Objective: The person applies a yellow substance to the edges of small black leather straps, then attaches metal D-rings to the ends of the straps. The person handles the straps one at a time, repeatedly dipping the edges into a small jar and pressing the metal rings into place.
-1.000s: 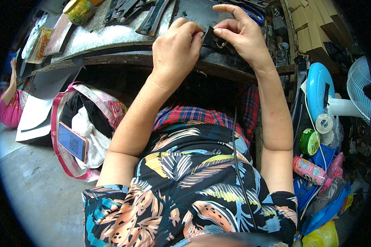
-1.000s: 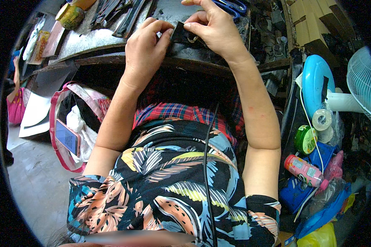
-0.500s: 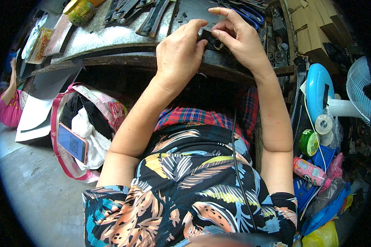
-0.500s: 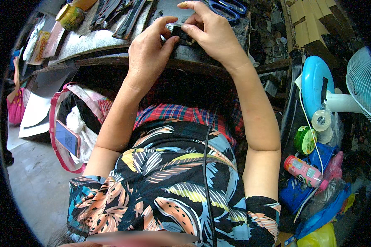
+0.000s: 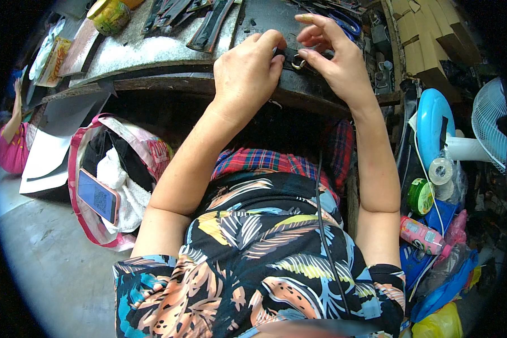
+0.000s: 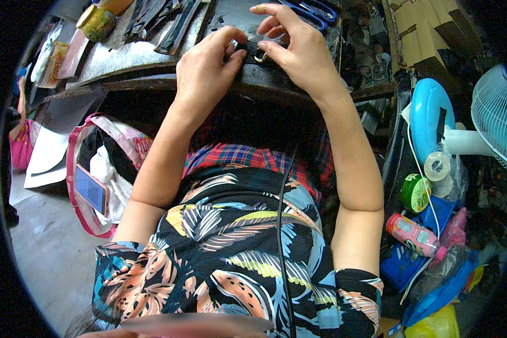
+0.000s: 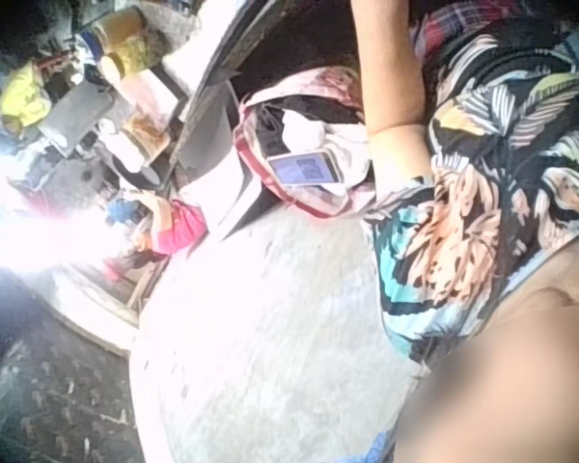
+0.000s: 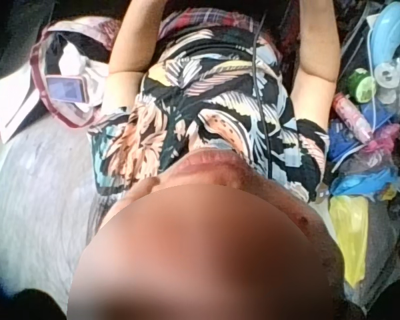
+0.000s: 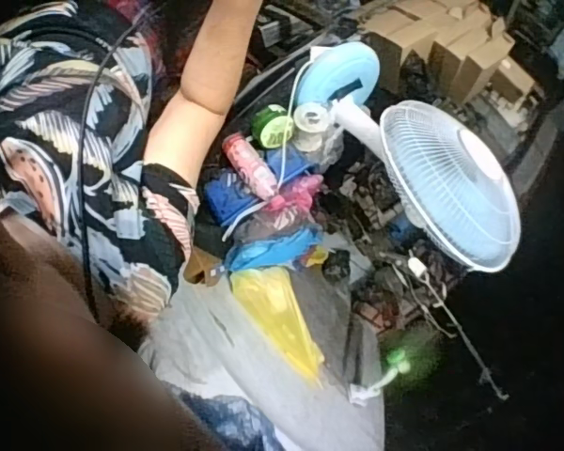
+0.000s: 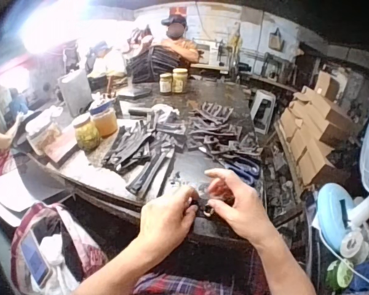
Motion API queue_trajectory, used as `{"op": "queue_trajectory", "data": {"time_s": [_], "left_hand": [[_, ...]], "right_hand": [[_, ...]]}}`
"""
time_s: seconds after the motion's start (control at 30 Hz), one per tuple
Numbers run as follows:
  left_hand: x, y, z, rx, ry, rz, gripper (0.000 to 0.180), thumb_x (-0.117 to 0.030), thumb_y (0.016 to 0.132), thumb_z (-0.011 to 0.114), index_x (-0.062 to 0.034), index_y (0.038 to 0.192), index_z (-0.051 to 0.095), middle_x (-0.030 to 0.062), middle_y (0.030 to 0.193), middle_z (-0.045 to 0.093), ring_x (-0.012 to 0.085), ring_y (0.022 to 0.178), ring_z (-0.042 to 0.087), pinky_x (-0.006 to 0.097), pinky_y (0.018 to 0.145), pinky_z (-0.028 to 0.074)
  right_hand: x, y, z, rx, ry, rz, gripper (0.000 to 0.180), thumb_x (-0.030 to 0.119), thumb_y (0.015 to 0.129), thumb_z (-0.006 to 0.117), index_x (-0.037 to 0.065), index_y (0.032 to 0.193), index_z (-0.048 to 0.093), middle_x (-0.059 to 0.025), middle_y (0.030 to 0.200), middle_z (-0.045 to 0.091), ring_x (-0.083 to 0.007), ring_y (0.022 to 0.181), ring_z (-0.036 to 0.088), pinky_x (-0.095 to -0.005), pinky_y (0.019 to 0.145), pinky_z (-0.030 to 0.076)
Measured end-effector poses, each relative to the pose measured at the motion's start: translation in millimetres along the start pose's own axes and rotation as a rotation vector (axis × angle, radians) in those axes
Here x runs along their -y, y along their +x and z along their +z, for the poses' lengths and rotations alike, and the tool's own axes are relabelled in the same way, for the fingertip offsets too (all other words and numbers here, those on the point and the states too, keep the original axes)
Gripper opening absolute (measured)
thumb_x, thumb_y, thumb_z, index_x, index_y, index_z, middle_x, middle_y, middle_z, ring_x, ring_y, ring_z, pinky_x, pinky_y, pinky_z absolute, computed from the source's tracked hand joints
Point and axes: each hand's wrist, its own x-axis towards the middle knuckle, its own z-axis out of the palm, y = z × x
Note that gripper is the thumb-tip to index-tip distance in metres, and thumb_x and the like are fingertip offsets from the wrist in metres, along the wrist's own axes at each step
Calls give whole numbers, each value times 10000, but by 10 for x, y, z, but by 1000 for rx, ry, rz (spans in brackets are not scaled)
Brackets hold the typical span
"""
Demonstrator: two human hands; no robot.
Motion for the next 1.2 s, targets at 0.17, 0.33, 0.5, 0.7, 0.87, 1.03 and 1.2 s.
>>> {"op": "queue_trajectory", "data": {"time_s": [0.17, 0.33, 0.5, 0.7, 0.87, 1.03, 1.2], "left_hand": [[26, -16, 31, -39, -7, 31, 179, -180, 853, 685, -145, 1023, 638, 93, 921, 669, 322, 813, 686, 429, 685, 555], [42, -25, 58, -70, 26, 66, 153, -183, 861, 695, -144, 1005, 659, 74, 855, 631, 293, 765, 669, 410, 657, 536], [29, -28, 17, -58, 94, 154, 53, -137, 834, 691, -109, 878, 687, 89, 914, 622, 308, 810, 657, 410, 691, 552], [59, -82, -147, -105, 134, 294, 169, -82, 805, 727, -88, 974, 720, 84, 1001, 639, 299, 950, 596, 398, 826, 509], [90, 66, -41, -133, 53, 417, 121, -112, 803, 743, -84, 919, 722, 75, 1008, 654, 284, 962, 575, 384, 839, 504], [84, 116, 24, -47, 55, 331, 130, -161, 794, 759, -107, 907, 724, 42, 902, 654, 286, 893, 566, 375, 794, 495], [40, 112, -17, -28, 94, 327, 147, -172, 781, 774, -91, 886, 712, 51, 893, 648, 287, 886, 566, 378, 783, 489]], "right_hand": [[47, -90, 50, 7, -57, 2, 513, 1, 847, 711, 114, 1331, 586, -64, 1005, 722, -172, 963, 693, -310, 918, 537], [-40, -72, 127, 30, 12, 3, 516, -28, 837, 706, 94, 1324, 586, -67, 993, 700, -163, 964, 683, -314, 923, 533], [-15, -81, 45, 37, 85, 104, 571, -6, 860, 694, 113, 1394, 530, -78, 1016, 709, -140, 973, 667, -293, 919, 514], [16, -352, -397, -246, 40, 126, 544, 39, 912, 658, 72, 1431, 498, -75, 1048, 729, -104, 970, 656, -248, 888, 498], [-8, -645, -454, -255, -13, 253, 567, 27, 860, 694, 106, 1399, 537, -55, 1010, 737, -118, 930, 654, -281, 887, 492], [9, -683, -310, -221, -201, 172, 636, 60, 793, 767, 135, 1388, 555, -52, 1008, 705, -174, 989, 650, -324, 931, 490], [17, -634, -363, -193, -83, 242, 616, 35, 781, 762, 114, 1366, 585, -31, 988, 664, -145, 942, 627, -302, 894, 492]]}}
